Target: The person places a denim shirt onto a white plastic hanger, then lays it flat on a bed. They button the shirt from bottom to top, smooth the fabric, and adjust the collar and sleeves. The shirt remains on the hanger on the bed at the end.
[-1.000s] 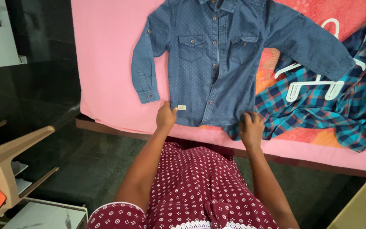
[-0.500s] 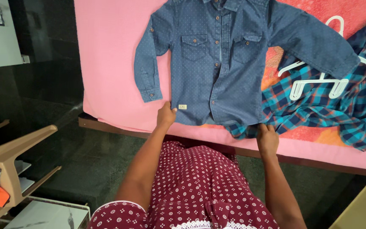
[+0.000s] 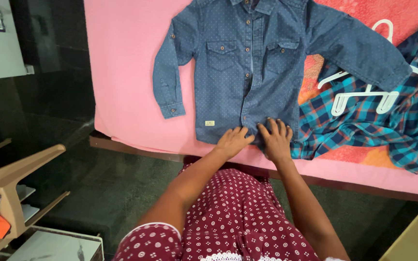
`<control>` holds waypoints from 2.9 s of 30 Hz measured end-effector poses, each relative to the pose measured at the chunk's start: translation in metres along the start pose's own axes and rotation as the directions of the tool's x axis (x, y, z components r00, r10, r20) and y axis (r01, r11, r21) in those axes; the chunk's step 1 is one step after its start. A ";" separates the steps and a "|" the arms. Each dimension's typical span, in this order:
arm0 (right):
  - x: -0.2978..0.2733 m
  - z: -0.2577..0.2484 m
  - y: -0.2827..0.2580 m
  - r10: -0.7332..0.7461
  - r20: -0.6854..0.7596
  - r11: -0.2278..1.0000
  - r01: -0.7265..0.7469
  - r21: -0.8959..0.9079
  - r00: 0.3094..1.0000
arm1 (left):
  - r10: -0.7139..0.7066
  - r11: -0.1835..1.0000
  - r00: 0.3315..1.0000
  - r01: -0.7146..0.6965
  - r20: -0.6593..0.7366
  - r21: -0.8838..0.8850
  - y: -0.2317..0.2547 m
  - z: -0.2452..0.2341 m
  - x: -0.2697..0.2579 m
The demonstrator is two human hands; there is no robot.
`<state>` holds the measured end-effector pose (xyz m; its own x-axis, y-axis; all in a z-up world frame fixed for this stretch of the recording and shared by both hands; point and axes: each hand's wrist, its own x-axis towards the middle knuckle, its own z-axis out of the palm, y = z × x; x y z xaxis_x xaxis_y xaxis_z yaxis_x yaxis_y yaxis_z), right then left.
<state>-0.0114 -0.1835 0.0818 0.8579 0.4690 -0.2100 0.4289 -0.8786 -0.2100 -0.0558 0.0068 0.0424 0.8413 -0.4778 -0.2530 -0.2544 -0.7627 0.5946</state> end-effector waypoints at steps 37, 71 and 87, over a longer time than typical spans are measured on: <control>0.104 0.076 -0.011 0.315 -0.024 0.783 -0.246 0.571 0.949 | -0.519 0.801 0.844 0.427 -0.133 -0.420 -0.087 0.032 0.106; 0.086 0.071 -0.002 0.549 0.298 0.373 -0.548 0.749 0.781 | -0.550 0.803 0.833 0.506 -0.063 -0.315 -0.062 0.017 0.108; 0.094 0.071 -0.015 0.426 0.059 0.664 -0.356 0.657 0.903 | -0.490 0.823 0.847 0.373 -0.204 -0.428 -0.081 0.035 0.096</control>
<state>0.0428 -0.1194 -0.0029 0.9403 0.0549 -0.3358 -0.2068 -0.6913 -0.6924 0.0284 0.0072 -0.0565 0.9350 0.0583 -0.3498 0.3086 -0.6198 0.7215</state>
